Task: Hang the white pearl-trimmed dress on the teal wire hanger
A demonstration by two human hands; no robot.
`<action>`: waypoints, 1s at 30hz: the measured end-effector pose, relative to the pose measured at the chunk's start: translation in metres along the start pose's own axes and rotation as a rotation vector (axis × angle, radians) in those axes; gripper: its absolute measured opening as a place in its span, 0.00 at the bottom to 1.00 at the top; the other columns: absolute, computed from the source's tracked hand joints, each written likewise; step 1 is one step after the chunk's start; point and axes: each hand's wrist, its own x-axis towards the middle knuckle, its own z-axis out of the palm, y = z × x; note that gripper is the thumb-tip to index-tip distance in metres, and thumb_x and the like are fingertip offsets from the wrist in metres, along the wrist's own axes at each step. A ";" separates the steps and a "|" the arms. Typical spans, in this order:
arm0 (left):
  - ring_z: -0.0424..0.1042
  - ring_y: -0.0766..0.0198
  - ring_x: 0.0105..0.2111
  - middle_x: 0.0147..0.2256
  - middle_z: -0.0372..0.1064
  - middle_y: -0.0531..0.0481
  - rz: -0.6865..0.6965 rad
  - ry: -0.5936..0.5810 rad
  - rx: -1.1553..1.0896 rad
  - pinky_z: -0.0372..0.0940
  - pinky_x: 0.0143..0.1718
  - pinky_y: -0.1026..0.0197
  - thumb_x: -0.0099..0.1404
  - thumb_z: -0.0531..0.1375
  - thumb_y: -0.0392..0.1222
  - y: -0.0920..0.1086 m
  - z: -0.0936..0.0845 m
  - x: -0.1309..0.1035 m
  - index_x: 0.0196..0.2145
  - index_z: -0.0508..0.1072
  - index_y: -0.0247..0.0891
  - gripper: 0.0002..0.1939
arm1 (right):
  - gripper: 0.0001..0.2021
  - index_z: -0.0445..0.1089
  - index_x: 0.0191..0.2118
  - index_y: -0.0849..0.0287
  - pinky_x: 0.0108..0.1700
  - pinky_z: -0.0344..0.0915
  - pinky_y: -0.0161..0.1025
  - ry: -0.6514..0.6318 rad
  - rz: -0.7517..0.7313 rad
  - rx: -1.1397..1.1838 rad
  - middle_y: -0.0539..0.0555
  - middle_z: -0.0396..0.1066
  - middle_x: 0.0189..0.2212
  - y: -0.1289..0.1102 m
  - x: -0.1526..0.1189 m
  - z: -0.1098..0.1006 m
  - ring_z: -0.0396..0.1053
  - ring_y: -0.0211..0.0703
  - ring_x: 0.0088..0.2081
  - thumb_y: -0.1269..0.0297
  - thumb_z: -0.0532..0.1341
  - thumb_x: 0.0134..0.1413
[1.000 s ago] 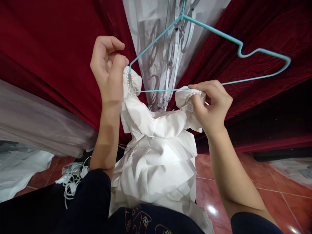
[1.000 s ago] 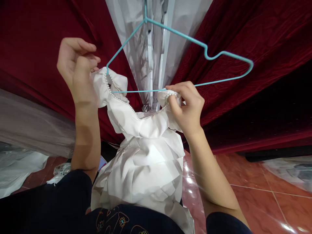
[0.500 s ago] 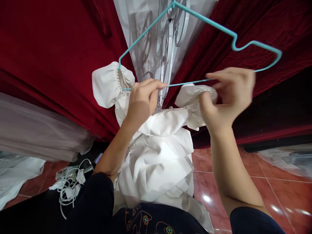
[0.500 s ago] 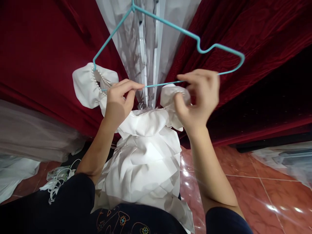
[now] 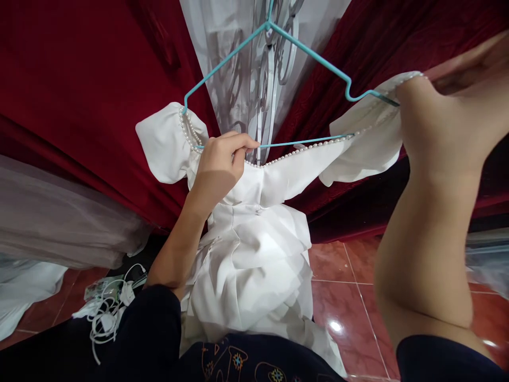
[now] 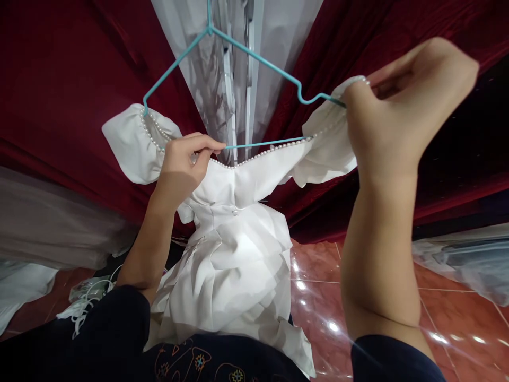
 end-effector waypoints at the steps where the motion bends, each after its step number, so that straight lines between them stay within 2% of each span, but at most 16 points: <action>1: 0.79 0.59 0.40 0.37 0.79 0.49 -0.007 0.002 0.009 0.72 0.42 0.58 0.69 0.56 0.24 0.000 0.000 0.000 0.41 0.83 0.39 0.17 | 0.04 0.72 0.27 0.65 0.30 0.53 0.35 -0.018 -0.016 -0.032 0.48 0.71 0.23 -0.008 0.001 0.001 0.62 0.26 0.25 0.77 0.67 0.47; 4: 0.78 0.59 0.38 0.36 0.78 0.49 -0.028 0.023 0.065 0.72 0.42 0.57 0.67 0.55 0.22 0.001 0.000 0.001 0.41 0.83 0.38 0.19 | 0.02 0.75 0.27 0.66 0.29 0.50 0.34 -0.079 0.001 -0.095 0.49 0.70 0.22 -0.022 -0.006 -0.003 0.62 0.28 0.25 0.77 0.67 0.45; 9: 0.78 0.59 0.40 0.38 0.78 0.49 -0.071 0.017 0.063 0.72 0.41 0.57 0.68 0.55 0.21 0.004 0.004 0.002 0.41 0.83 0.37 0.20 | 0.08 0.78 0.31 0.64 0.30 0.53 0.34 -0.152 0.096 -0.068 0.49 0.72 0.25 -0.017 -0.018 -0.016 0.64 0.29 0.25 0.81 0.66 0.42; 14: 0.79 0.60 0.41 0.38 0.79 0.49 -0.076 -0.016 0.013 0.72 0.43 0.59 0.68 0.55 0.22 0.008 0.007 0.001 0.42 0.83 0.38 0.19 | 0.10 0.70 0.26 0.59 0.31 0.53 0.37 -0.060 -0.038 0.164 0.51 0.73 0.26 -0.022 0.003 0.013 0.70 0.35 0.28 0.83 0.62 0.46; 16: 0.78 0.61 0.41 0.38 0.79 0.49 -0.066 -0.012 0.028 0.72 0.42 0.60 0.68 0.55 0.22 0.008 0.007 0.000 0.41 0.83 0.39 0.19 | 0.11 0.66 0.25 0.56 0.29 0.54 0.37 -0.106 -0.048 0.181 0.52 0.73 0.26 -0.032 0.009 0.023 0.70 0.36 0.28 0.81 0.62 0.47; 18: 0.78 0.61 0.40 0.37 0.78 0.49 -0.059 -0.003 0.042 0.71 0.39 0.60 0.68 0.54 0.22 0.007 0.005 -0.002 0.41 0.83 0.39 0.20 | 0.09 0.67 0.27 0.57 0.29 0.57 0.37 -0.197 -0.031 0.254 0.52 0.73 0.27 -0.043 0.007 0.024 0.69 0.35 0.28 0.78 0.64 0.47; 20: 0.77 0.61 0.39 0.37 0.78 0.49 -0.054 0.003 0.048 0.70 0.38 0.59 0.69 0.54 0.23 0.006 0.004 -0.003 0.41 0.82 0.39 0.19 | 0.07 0.72 0.32 0.60 0.32 0.60 0.37 -0.232 -0.040 0.467 0.53 0.74 0.30 -0.052 -0.004 0.018 0.68 0.34 0.29 0.76 0.66 0.46; 23: 0.77 0.61 0.38 0.37 0.77 0.49 -0.051 0.011 0.050 0.70 0.39 0.58 0.70 0.54 0.24 0.003 0.003 -0.002 0.41 0.82 0.39 0.18 | 0.07 0.77 0.39 0.61 0.34 0.61 0.39 -0.140 -0.124 0.712 0.54 0.75 0.35 -0.062 -0.031 0.007 0.68 0.34 0.32 0.71 0.66 0.52; 25: 0.77 0.60 0.38 0.37 0.78 0.49 -0.043 0.022 0.039 0.71 0.41 0.57 0.70 0.54 0.23 0.001 0.005 0.000 0.40 0.82 0.39 0.18 | 0.06 0.77 0.41 0.59 0.36 0.65 0.40 -0.220 -0.215 0.664 0.55 0.75 0.38 -0.067 -0.051 0.008 0.71 0.38 0.36 0.65 0.65 0.59; 28: 0.78 0.60 0.40 0.38 0.79 0.49 -0.021 0.030 0.028 0.71 0.45 0.55 0.69 0.54 0.23 -0.001 0.008 0.000 0.40 0.82 0.40 0.19 | 0.10 0.75 0.49 0.55 0.50 0.70 0.49 -0.523 -0.386 0.459 0.56 0.77 0.45 -0.068 -0.083 0.025 0.74 0.47 0.47 0.62 0.62 0.64; 29: 0.78 0.60 0.41 0.38 0.79 0.50 -0.013 0.026 0.037 0.72 0.47 0.54 0.70 0.54 0.24 -0.002 0.010 -0.001 0.40 0.81 0.40 0.19 | 0.11 0.74 0.50 0.54 0.52 0.69 0.51 -0.559 -0.418 0.405 0.56 0.77 0.45 -0.067 -0.093 0.034 0.74 0.49 0.48 0.62 0.61 0.65; 30: 0.78 0.60 0.41 0.39 0.79 0.50 0.004 0.025 0.046 0.72 0.49 0.53 0.70 0.54 0.24 -0.001 0.012 -0.003 0.40 0.81 0.41 0.18 | 0.12 0.73 0.52 0.54 0.52 0.68 0.52 -0.536 -0.428 0.373 0.56 0.77 0.45 -0.065 -0.102 0.042 0.73 0.49 0.48 0.61 0.60 0.66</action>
